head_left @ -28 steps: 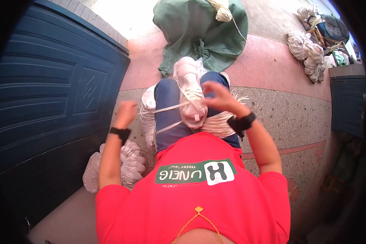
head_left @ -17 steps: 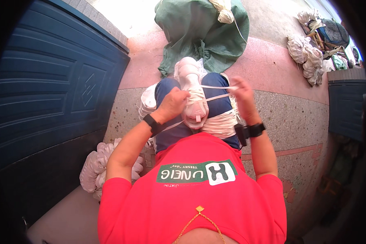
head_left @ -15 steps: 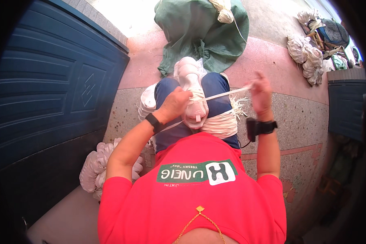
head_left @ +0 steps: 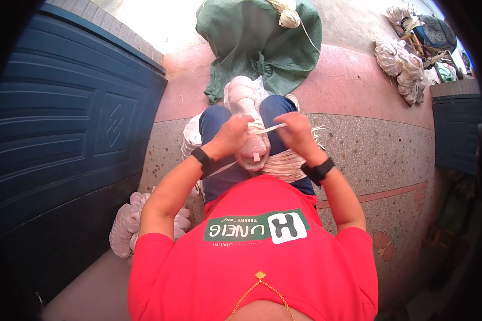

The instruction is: The recorder is tying the laces of a white sneaker.

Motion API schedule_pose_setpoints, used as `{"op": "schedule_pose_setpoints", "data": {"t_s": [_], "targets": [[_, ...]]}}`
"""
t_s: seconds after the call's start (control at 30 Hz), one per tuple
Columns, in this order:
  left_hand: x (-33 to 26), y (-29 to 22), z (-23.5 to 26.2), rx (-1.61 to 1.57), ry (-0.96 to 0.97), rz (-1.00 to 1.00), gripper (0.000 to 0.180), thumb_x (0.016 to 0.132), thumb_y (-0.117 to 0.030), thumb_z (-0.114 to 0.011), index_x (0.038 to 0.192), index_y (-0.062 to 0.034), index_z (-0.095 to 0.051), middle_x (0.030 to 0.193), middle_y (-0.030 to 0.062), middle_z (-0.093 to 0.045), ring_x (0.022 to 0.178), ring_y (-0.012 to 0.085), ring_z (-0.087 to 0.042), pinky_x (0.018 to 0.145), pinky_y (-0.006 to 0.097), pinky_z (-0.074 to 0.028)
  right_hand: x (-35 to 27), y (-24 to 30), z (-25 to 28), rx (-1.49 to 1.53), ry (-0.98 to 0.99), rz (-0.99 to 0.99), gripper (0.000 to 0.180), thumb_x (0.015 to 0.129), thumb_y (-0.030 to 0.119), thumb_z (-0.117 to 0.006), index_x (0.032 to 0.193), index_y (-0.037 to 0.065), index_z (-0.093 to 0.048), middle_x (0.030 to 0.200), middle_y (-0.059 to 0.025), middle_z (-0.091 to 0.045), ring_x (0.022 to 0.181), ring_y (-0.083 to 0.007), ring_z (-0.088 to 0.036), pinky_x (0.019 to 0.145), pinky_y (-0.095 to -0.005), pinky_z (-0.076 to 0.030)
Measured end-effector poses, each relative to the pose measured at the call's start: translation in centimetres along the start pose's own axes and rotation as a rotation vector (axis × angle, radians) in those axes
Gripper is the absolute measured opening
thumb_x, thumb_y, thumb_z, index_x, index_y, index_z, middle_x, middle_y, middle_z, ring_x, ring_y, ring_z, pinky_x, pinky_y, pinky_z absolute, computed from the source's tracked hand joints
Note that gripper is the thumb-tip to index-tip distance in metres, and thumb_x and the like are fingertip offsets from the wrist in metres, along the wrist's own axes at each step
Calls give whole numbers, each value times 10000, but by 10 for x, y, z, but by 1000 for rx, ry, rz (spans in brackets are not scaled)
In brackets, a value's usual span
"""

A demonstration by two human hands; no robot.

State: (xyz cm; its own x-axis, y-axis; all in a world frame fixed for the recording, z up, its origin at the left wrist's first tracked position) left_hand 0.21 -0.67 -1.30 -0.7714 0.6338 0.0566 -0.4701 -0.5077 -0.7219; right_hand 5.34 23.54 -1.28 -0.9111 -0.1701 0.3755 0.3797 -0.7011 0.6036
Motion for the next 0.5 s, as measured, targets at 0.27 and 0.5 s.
{"op": "schedule_pose_setpoints", "data": {"t_s": [0.27, 0.5], "targets": [[-3, 5, 12, -43, 125, 16, 310, 804, -58, -640, 1111, -21, -658, 883, 130, -656, 811, 297, -607, 748, 393, -505, -5, 13, -33, -209, 230, 162, 107, 807, 151, -627, 903, 120, -664, 819, -57, -644, 847, -258, -628, 826, -414, -457], [-5, 10, 2, -322, 162, 253, 307, 853, -87, -645, 1148, -5, -654, 863, 114, -670, 781, 216, -630, 720, 345, -522, -9, 6, -28, -276, 164, 168, 32, 795, 168, -624, 820, 159, -641, 710, -5, -617, 753, -206, -617, 781, -398, -431]]}}
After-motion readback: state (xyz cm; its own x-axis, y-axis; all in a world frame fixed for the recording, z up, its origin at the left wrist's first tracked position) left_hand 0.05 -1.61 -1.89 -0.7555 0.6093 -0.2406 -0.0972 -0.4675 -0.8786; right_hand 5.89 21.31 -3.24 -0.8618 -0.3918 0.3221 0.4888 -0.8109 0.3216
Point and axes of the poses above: each hand's wrist, its own x-axis towards the middle knuckle, its own z-axis out of the back of the hand, y = z × x, the point moved 1 cm from there along x, towards the middle knuckle
